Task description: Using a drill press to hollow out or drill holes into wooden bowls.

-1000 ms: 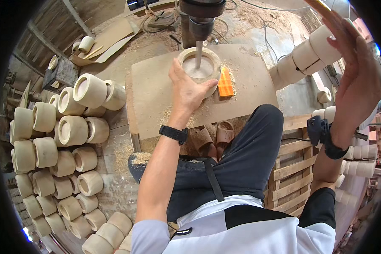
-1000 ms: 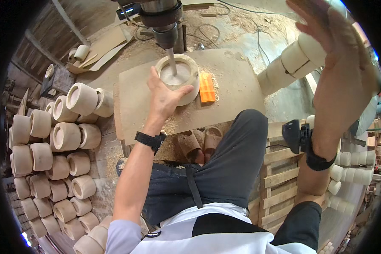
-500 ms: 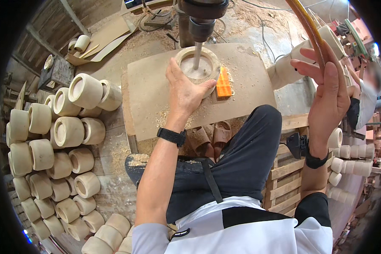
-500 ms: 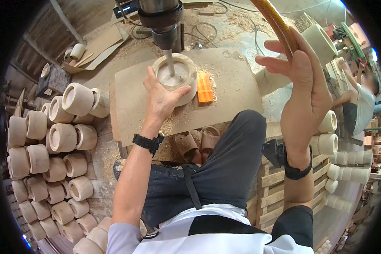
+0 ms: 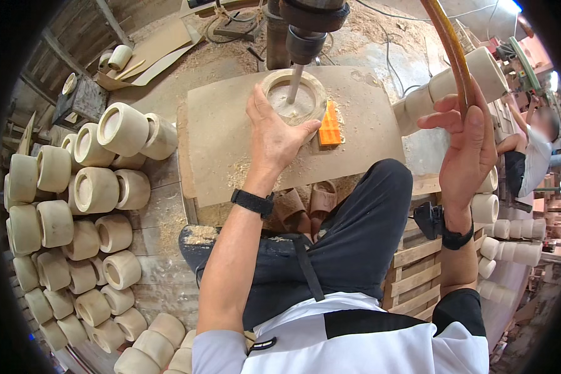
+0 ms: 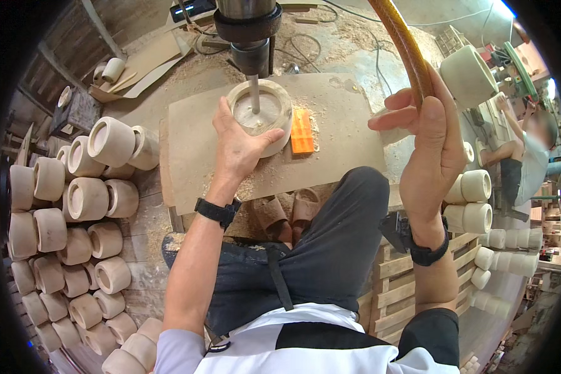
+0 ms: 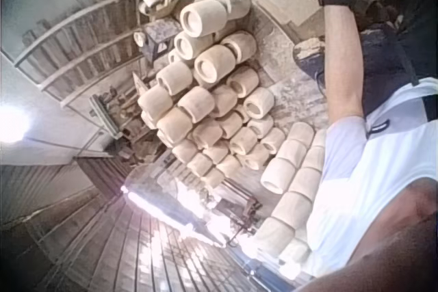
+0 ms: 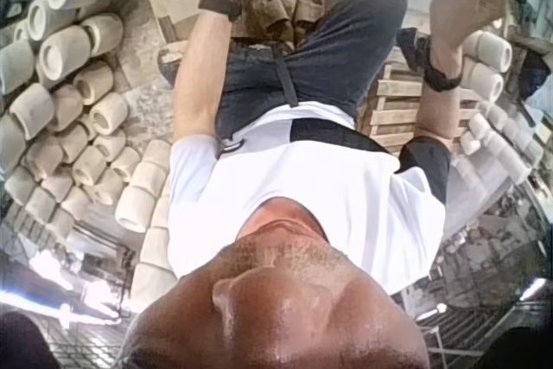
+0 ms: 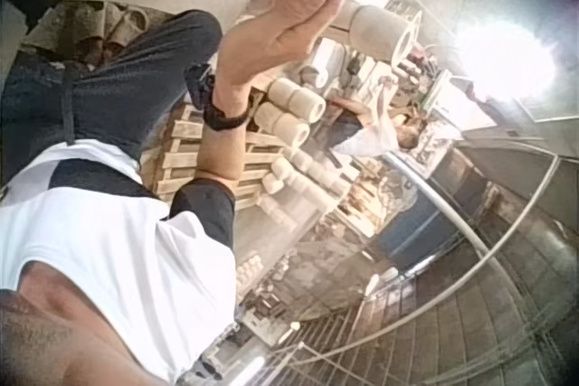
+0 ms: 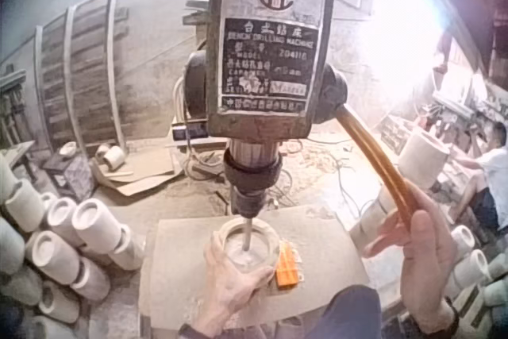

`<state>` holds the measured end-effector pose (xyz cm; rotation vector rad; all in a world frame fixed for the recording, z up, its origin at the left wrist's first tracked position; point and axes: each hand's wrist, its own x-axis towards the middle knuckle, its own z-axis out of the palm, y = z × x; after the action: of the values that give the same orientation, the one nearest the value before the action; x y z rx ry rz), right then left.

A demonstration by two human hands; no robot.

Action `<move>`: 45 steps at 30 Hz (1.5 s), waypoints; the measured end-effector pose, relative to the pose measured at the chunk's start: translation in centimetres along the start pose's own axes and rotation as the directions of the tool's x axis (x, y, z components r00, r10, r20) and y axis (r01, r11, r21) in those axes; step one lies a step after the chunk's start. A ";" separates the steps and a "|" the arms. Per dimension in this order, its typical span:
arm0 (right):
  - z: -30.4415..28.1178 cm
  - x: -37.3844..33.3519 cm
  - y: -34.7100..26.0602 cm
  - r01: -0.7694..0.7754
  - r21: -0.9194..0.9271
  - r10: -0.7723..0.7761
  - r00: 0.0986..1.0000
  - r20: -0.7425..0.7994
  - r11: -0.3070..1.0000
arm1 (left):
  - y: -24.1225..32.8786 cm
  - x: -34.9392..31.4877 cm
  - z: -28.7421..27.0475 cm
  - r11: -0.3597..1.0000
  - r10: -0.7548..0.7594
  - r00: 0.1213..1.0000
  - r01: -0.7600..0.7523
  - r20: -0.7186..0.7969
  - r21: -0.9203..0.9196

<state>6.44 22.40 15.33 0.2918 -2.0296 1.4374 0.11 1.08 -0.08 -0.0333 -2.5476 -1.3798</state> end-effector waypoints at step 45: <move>1.1 4.3 5.7 -0.369 -0.431 0.535 0.757 0.374 0.823 | 0.1 0.2 -0.6 0.999 0.023 1.000 -0.022 0.009 -0.036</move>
<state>-0.20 24.26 13.32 -0.0136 -2.8770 1.3428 0.03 0.66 0.34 -0.0753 -2.5222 -1.4207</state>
